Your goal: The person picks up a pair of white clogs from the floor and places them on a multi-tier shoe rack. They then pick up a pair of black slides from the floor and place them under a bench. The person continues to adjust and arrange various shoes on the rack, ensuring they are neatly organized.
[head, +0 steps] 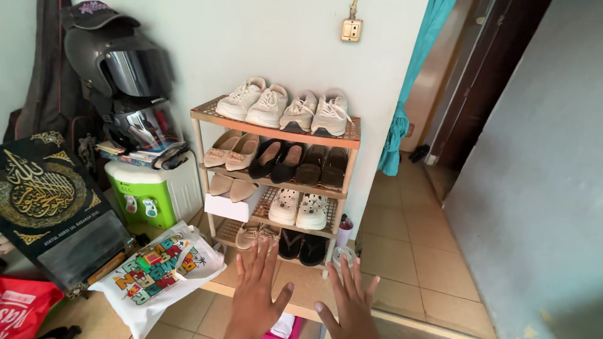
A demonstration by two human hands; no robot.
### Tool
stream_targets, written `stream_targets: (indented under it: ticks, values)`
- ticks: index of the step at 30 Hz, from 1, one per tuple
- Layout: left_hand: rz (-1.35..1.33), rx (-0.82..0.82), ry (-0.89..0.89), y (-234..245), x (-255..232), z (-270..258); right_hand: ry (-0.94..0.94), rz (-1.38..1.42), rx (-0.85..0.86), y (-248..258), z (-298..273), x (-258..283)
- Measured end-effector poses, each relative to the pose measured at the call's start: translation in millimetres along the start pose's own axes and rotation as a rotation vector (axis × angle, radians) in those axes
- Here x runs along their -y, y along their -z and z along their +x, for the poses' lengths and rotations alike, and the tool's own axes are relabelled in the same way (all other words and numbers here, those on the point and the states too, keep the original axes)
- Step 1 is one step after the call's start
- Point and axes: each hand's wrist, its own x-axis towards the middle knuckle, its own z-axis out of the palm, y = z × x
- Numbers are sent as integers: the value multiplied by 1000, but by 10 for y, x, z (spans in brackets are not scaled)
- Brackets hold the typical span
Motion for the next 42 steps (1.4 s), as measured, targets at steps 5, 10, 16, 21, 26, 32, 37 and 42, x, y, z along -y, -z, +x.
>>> stream_targets:
  ticks: [5,10,16,21,26,32,37,42]
  values:
    - [-27,-2,18,22,4,3,5,-9,-43,-125,20,-81]
    - [5,4,51,-55,186,14,66,-48,-103,-233,163,-107]
    - [-98,-24,102,-210,481,234,104,-16,19,-295,624,-91]
    - [-103,-17,54,-460,817,594,176,-234,180,-554,1311,-359]
    - [-145,12,36,-690,1172,1060,252,-545,88,-872,2218,-495]
    - [-149,104,57,-813,1644,1536,461,-722,-347,-1494,2861,-856]
    - [-149,316,122,-838,1882,1868,406,-739,-303,-1674,2994,-1001]
    - [-260,139,-10,-1093,2052,2084,362,-810,-264,-1756,3007,-1054]
